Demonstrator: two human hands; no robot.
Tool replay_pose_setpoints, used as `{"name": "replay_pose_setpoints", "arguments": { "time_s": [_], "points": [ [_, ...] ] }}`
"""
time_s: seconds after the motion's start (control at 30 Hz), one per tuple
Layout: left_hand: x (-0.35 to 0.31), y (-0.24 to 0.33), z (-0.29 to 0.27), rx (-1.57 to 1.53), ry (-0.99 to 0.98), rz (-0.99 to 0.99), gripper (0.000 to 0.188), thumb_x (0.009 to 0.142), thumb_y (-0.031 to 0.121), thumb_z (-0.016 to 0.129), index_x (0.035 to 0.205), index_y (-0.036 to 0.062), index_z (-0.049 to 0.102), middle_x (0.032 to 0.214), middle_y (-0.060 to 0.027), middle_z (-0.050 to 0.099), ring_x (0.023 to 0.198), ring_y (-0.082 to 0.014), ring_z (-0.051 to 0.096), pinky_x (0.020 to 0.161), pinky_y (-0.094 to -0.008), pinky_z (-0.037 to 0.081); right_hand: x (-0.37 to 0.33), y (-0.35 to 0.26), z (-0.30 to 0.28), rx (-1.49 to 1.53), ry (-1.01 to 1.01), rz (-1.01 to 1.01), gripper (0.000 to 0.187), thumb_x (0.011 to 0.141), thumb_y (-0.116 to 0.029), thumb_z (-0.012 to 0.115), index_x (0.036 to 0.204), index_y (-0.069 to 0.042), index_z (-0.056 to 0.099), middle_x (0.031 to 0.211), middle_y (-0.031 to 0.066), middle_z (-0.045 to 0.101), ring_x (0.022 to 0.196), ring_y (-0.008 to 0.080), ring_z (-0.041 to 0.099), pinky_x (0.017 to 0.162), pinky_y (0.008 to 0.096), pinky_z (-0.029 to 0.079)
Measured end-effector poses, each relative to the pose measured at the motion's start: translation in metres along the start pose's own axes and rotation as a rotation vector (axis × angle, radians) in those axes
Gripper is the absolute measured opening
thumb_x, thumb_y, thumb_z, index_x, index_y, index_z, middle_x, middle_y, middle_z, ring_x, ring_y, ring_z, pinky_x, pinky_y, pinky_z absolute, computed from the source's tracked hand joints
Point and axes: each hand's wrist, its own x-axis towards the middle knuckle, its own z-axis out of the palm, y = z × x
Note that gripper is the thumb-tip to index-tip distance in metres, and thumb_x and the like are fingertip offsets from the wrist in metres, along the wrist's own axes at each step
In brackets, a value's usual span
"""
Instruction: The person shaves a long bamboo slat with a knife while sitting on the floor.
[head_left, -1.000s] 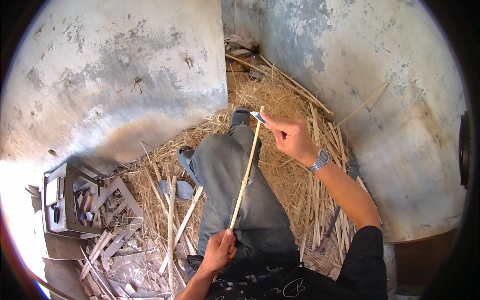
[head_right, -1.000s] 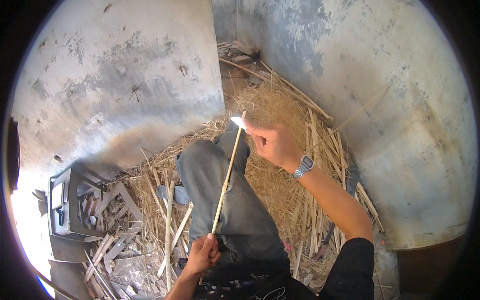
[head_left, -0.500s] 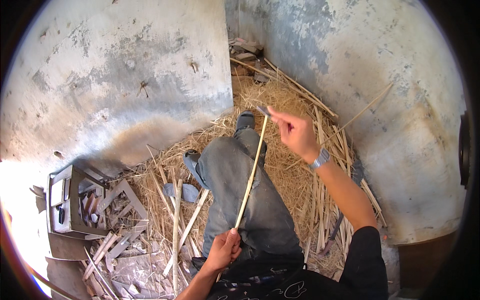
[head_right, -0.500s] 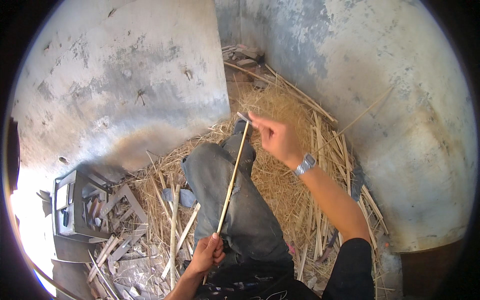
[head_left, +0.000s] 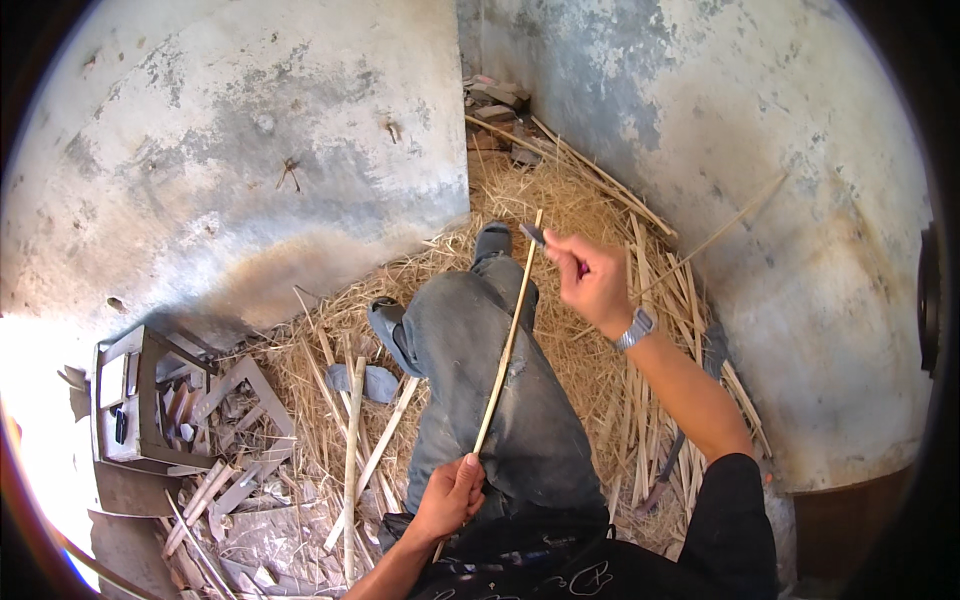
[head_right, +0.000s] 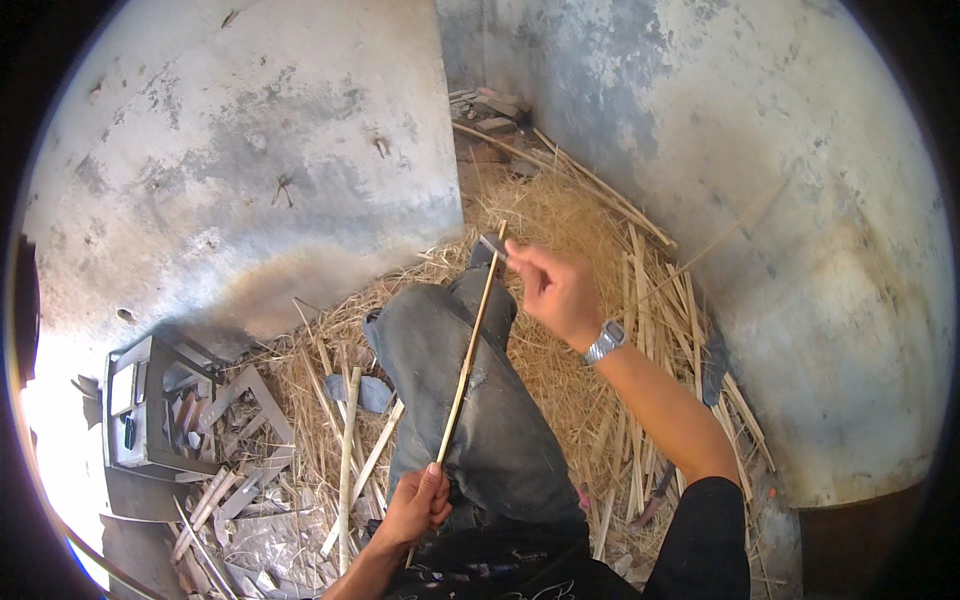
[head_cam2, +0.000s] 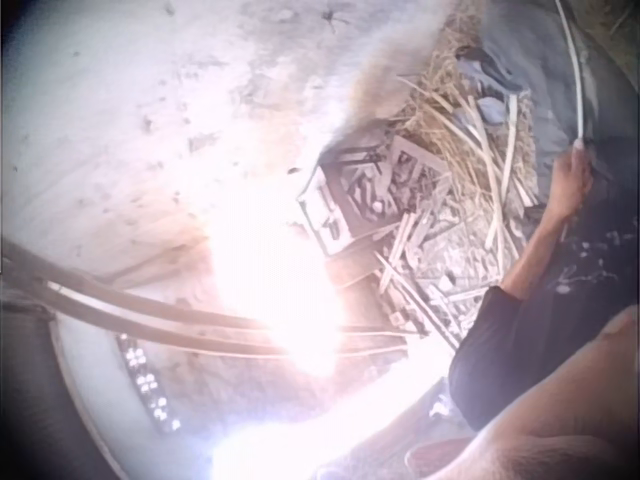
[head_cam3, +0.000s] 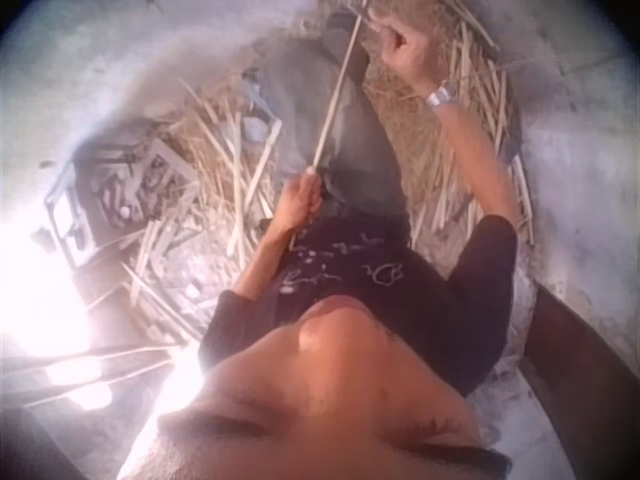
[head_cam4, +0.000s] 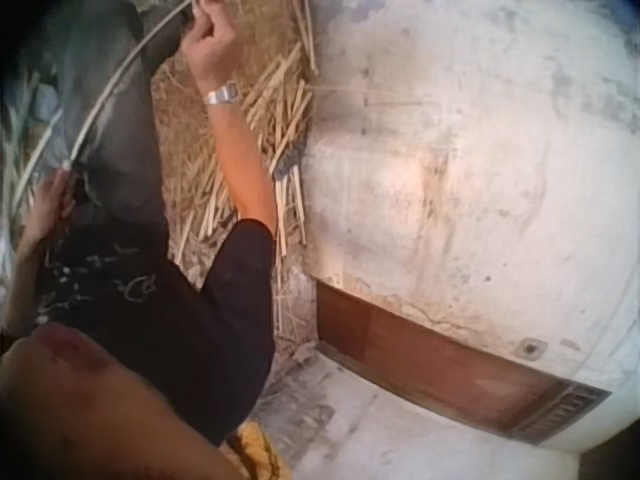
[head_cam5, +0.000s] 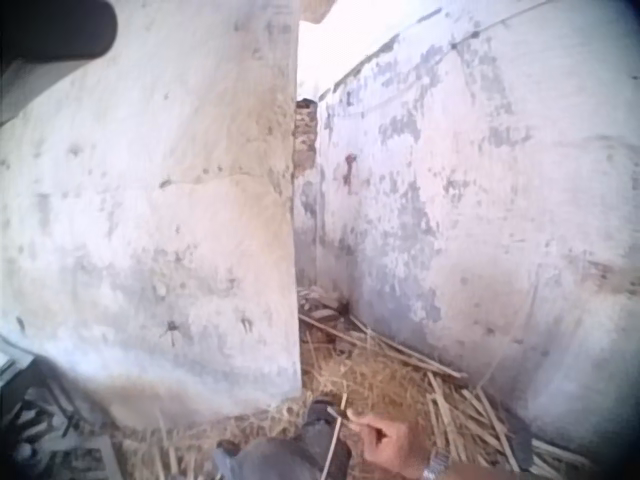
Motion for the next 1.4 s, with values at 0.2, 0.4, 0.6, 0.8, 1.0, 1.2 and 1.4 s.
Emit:
{"name": "replay_pose_setpoints", "arguments": {
  "time_s": [0.2, 0.4, 0.6, 0.8, 1.0, 1.2, 1.4],
  "points": [
    [-0.005, -0.006, -0.001, 0.015, 0.008, 0.024, 0.049, 0.112, 0.041, 0.043, 0.079, 0.0061, 0.046, 0.064, 0.0025, 0.036, 0.050, -0.0071, 0.031, 0.045, -0.0261, 0.028, -0.037, -0.022, -0.008, 0.042, -0.190, -0.206, 0.033, 0.090, 0.002, 0.067, 0.120, -0.010, 0.074, 0.085, 0.0104, 0.077, 0.070, 0.0189, 0.076, 0.055, 0.0278, 0.054],
    [-0.003, 0.003, 0.007, 0.123, 0.099, 0.041, 0.048, 0.112, 0.041, 0.044, 0.080, 0.0055, 0.047, 0.064, 0.0026, 0.037, 0.049, -0.0064, 0.033, 0.044, -0.0256, 0.028, -0.015, -0.011, 0.003, -0.019, -0.049, 0.002, 0.037, 0.089, 0.002, 0.067, 0.122, -0.012, 0.074, 0.084, 0.0074, 0.077, 0.052, 0.0141, 0.060, 0.047, 0.0277, 0.047],
    [-0.005, -0.003, 0.001, 0.001, 0.079, 0.039, 0.047, 0.111, 0.041, 0.045, 0.081, 0.0050, 0.048, 0.064, 0.0036, 0.038, 0.048, -0.0058, 0.033, 0.044, -0.0246, 0.027, -0.048, -0.045, -0.011, -0.054, -0.410, -0.301, 0.037, 0.091, 0.001, 0.066, 0.126, -0.010, 0.072, 0.090, 0.0102, 0.077, 0.056, 0.0126, 0.066, 0.048, 0.0263, 0.048],
    [-0.006, 0.003, 0.006, 0.123, 0.130, 0.017, 0.046, 0.111, 0.041, 0.046, 0.082, 0.0054, 0.049, 0.063, 0.0037, 0.040, 0.049, -0.0053, 0.037, 0.045, -0.0246, 0.028, -0.059, -0.032, 0.001, 0.062, -0.275, -0.139, 0.047, 0.080, 0.002, 0.068, 0.123, -0.014, 0.073, 0.091, 0.0114, 0.077, 0.064, 0.0208, 0.071, 0.052, 0.0312, 0.055],
    [-0.009, 0.006, 0.010, 0.136, 0.138, 0.020, 0.046, 0.111, 0.040, 0.047, 0.081, 0.0056, 0.050, 0.062, 0.0039, 0.041, 0.051, -0.0056, 0.038, 0.046, -0.0245, 0.029, -0.041, -0.027, -0.009, 0.051, -0.174, -0.006, 0.047, 0.079, 0.002, 0.066, 0.122, -0.014, 0.073, 0.105, 0.0063, 0.078, 0.066, 0.0212, 0.072, 0.056, 0.0310, 0.057],
    [-0.009, -0.001, 0.010, 0.085, 0.143, 0.031, 0.043, 0.110, 0.037, 0.051, 0.081, 0.0052, 0.052, 0.061, 0.0033, 0.044, 0.051, -0.0053, 0.041, 0.046, -0.0241, 0.032, -0.041, -0.045, -0.021, -0.129, -0.367, -0.212, 0.039, 0.084, -0.001, 0.065, 0.120, -0.014, 0.075, 0.101, 0.0063, 0.078, 0.071, 0.0212, 0.074, 0.058, 0.0319, 0.057],
    [-0.007, 0.001, 0.010, 0.117, 0.160, 0.044, 0.042, 0.109, 0.037, 0.055, 0.081, 0.0056, 0.052, 0.061, 0.0038, 0.045, 0.051, -0.0048, 0.041, 0.046, -0.0237, 0.031, -0.055, -0.058, -0.018, -0.029, -0.453, -0.166, 0.032, 0.085, 0.006, 0.061, 0.108, -0.009, 0.077, 0.103, 0.0102, 0.078, 0.071, 0.0210, 0.074, 0.058, 0.0315, 0.058]
  ]
}}
